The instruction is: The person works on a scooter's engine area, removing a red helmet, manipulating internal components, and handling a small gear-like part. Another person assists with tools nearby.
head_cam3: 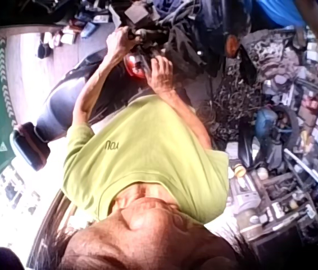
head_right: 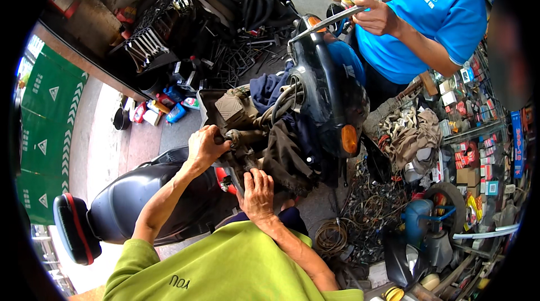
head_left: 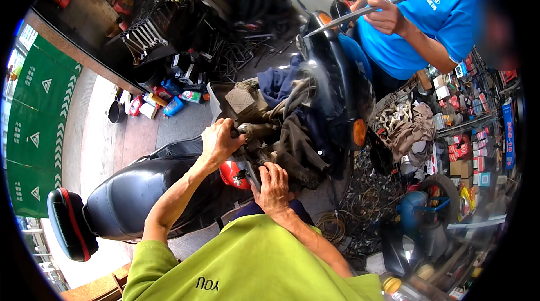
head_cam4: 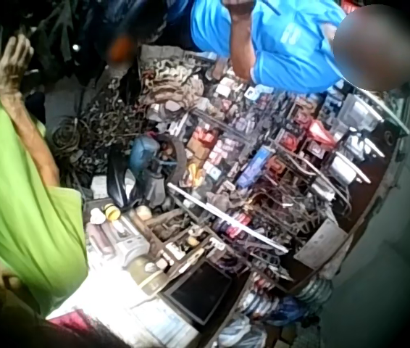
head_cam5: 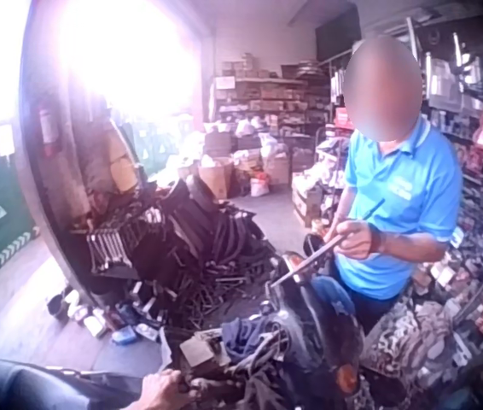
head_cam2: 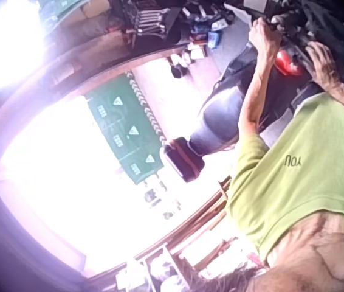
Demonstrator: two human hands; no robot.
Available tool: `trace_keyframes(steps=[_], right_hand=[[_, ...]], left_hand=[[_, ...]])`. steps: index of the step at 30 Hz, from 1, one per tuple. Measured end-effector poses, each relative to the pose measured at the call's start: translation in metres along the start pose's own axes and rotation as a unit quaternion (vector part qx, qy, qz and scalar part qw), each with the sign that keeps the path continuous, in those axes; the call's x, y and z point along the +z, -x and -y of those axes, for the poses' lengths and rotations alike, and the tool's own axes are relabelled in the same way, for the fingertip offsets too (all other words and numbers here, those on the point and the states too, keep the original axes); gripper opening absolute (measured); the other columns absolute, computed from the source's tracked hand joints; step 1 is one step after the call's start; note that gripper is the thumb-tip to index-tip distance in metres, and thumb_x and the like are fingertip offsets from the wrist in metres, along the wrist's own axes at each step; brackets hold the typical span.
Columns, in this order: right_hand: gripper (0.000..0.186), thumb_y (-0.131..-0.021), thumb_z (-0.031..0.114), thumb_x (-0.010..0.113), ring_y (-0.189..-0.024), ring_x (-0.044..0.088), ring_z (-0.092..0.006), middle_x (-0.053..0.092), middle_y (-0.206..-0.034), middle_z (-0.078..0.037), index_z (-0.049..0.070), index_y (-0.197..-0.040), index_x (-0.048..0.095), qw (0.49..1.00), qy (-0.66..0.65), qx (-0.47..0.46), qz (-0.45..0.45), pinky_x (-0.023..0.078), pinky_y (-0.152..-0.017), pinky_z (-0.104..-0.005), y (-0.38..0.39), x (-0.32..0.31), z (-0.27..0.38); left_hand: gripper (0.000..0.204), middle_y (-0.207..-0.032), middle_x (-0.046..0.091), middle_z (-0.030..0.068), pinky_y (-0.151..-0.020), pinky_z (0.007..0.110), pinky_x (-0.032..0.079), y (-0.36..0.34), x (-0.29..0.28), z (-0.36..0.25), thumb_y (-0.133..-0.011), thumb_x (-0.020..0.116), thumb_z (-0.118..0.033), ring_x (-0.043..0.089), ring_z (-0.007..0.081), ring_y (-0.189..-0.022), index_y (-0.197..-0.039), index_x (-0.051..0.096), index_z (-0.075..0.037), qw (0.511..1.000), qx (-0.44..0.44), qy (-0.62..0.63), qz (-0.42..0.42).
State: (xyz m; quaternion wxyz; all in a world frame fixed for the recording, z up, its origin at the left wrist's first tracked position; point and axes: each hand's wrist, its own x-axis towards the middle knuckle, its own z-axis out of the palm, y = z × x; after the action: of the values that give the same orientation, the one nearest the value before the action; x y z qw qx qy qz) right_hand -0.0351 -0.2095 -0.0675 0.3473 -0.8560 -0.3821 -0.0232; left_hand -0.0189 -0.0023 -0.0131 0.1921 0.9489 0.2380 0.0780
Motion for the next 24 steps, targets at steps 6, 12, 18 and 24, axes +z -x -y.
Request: trace_keyframes(steps=[6, 12, 18, 24], right_hand=[[0.053, -0.074, 0.023, 0.076, -0.114, 0.049, -0.0355, 0.052, -0.120, -0.018, 0.000, -0.117, 0.054, 1.000, 0.007, -0.009, 0.003, 0.038, -0.098, -0.0479, 0.001, -0.002, -0.002], [0.052, -0.074, 0.022, 0.074, -0.114, 0.049, -0.0364, 0.052, -0.120, -0.018, 0.000, -0.116, 0.054, 1.000, 0.010, -0.013, 0.013, 0.038, -0.099, -0.0488, 0.003, 0.000, -0.003], [0.045, -0.084, 0.028, 0.068, -0.114, 0.049, -0.0374, 0.052, -0.120, -0.019, 0.000, -0.116, 0.054, 0.999, 0.026, -0.027, 0.017, 0.039, -0.098, -0.0497, 0.001, 0.002, -0.006], [0.048, -0.081, 0.020, 0.073, -0.115, 0.048, -0.0406, 0.051, -0.123, -0.022, -0.003, -0.119, 0.053, 0.997, -0.007, -0.026, 0.065, 0.041, -0.099, -0.0487, 0.000, -0.007, 0.001]], left_hand=[[0.037, -0.075, 0.067, 0.0169, -0.066, 0.042, 0.052, 0.000, -0.006, 0.002, -0.070, 0.075, -0.033, 0.065, 0.0371, -0.072, -0.082, 0.063, 0.000, 0.999, 0.001, 0.026, 0.025], [0.034, -0.069, 0.065, 0.0161, -0.061, 0.035, 0.052, 0.011, -0.035, 0.005, -0.068, 0.079, -0.026, 0.067, 0.0297, -0.063, -0.084, 0.064, 0.001, 0.997, -0.026, 0.076, 0.011], [0.031, -0.072, 0.066, 0.0050, -0.061, 0.023, 0.051, 0.037, -0.079, 0.026, -0.074, 0.082, -0.014, 0.059, 0.0072, -0.065, -0.090, 0.064, 0.006, 0.942, -0.184, 0.265, -0.090], [0.040, -0.080, 0.071, 0.0081, -0.066, 0.027, 0.053, 0.071, -0.034, 0.113, -0.069, 0.085, -0.021, 0.063, 0.0103, -0.070, -0.093, 0.067, 0.005, 0.907, -0.304, 0.235, -0.173]])
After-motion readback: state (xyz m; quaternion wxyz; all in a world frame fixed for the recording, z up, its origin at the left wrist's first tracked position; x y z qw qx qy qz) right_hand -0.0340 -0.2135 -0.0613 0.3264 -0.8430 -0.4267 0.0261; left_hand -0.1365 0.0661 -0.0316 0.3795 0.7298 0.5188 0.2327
